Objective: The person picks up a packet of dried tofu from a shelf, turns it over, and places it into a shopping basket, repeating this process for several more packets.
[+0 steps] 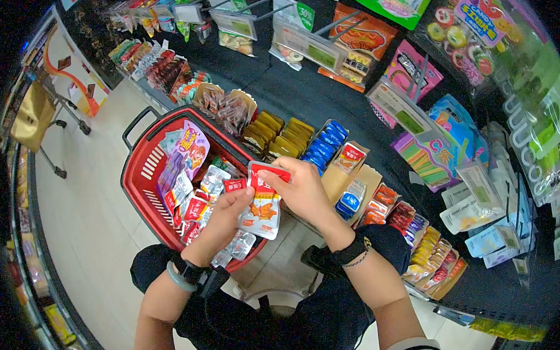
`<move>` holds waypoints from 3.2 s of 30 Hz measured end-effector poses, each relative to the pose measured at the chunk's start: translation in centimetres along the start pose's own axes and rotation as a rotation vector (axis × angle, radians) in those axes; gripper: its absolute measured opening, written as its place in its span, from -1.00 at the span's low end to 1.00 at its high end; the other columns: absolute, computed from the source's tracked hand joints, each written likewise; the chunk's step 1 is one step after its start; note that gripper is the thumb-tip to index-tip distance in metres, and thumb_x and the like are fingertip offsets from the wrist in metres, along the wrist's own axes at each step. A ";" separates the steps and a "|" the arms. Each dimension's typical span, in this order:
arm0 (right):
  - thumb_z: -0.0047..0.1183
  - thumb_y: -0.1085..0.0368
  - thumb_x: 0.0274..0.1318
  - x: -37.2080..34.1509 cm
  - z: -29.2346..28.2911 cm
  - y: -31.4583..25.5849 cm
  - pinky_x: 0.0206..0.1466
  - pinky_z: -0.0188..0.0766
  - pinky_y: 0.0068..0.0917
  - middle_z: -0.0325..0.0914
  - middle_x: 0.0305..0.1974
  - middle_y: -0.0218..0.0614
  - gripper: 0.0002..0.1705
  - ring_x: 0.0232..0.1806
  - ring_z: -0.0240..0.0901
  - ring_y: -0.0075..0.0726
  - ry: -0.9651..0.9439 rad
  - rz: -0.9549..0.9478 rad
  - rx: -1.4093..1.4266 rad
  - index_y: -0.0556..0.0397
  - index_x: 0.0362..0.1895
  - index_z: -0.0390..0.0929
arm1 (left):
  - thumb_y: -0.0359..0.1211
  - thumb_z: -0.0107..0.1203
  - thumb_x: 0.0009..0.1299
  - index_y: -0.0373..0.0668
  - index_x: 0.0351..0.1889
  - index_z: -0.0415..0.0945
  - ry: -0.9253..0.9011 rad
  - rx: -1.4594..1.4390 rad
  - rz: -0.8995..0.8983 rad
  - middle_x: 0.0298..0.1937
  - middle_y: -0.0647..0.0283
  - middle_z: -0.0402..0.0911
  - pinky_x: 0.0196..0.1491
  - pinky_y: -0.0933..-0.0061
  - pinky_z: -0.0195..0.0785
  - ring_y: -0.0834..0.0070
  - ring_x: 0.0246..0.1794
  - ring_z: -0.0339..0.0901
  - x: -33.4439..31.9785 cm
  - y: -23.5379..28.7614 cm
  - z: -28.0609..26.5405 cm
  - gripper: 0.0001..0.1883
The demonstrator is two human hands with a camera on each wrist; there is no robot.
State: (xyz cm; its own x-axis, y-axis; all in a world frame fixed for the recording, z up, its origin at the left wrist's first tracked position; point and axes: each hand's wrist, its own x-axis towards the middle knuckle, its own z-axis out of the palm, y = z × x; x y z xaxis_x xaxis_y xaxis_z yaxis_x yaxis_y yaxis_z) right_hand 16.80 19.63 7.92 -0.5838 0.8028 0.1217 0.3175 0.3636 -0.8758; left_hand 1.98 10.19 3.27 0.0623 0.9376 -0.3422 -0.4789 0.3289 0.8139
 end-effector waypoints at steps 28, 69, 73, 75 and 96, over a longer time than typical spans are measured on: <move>0.11 0.23 0.07 -2.4 -2.1 1.9 -0.34 0.37 -0.59 0.50 -0.45 -0.46 -0.73 -0.40 0.40 -0.62 -0.064 0.002 0.288 0.18 -0.23 0.50 | -0.33 -0.09 0.41 -0.32 -0.37 0.46 0.282 0.837 0.515 -0.69 0.23 0.37 -0.59 0.53 0.14 0.64 -0.68 0.29 -1.8 0.1 0.3 -0.76; 0.00 0.49 -0.17 -1.2 -10.4 18.7 -0.10 0.42 -0.10 0.44 -0.08 -0.01 -0.64 -0.17 0.46 0.13 0.267 0.429 -0.564 0.01 -0.17 0.53 | -0.27 -0.11 0.40 -0.07 0.32 0.05 0.030 -0.195 -0.251 0.15 0.32 0.35 0.17 0.43 0.09 0.49 0.12 0.29 21.6 -14.9 11.6 -0.47; 0.00 0.44 -0.12 -1.3 -10.4 17.0 -0.08 0.40 -0.10 0.44 -0.07 -0.09 -0.66 -0.15 0.45 0.13 0.230 0.445 -0.640 -0.06 -0.15 0.53 | -0.31 -0.13 0.40 -0.23 0.28 0.08 -0.004 -0.022 -0.243 0.18 0.21 0.34 0.21 0.41 0.05 0.49 0.16 0.26 16.5 -13.3 12.2 -0.50; -0.03 0.38 -0.03 -1.2 -9.2 17.6 -0.17 0.41 -0.12 0.48 -0.17 -0.11 -0.79 -0.22 0.47 0.06 0.321 0.228 -0.593 0.00 -0.24 0.54 | -0.35 -0.10 0.39 -0.27 0.19 0.21 -0.016 0.030 -0.191 0.06 0.21 0.44 0.13 0.47 0.17 0.46 0.07 0.36 14.3 -13.4 11.1 -0.59; 0.01 0.30 -0.01 -0.6 8.2 5.5 -0.11 0.37 -0.29 0.45 -0.25 -0.20 -0.82 -0.16 0.42 -0.12 -0.293 -0.289 -0.235 0.13 -0.31 0.51 | -0.19 0.35 -0.08 -0.14 0.13 0.29 0.166 1.397 0.137 0.13 0.02 0.33 0.13 0.05 0.20 0.11 0.12 0.31 -3.8 3.0 -5.8 -0.23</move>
State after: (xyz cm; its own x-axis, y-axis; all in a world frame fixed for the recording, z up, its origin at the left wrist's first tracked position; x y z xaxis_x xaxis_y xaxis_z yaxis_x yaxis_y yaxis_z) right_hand 12.80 17.33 -0.80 -0.8486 0.4979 0.1787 0.2513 0.6767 -0.6920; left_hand -4.74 6.98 4.32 -0.0623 0.9789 -0.1944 0.7830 0.1687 0.5987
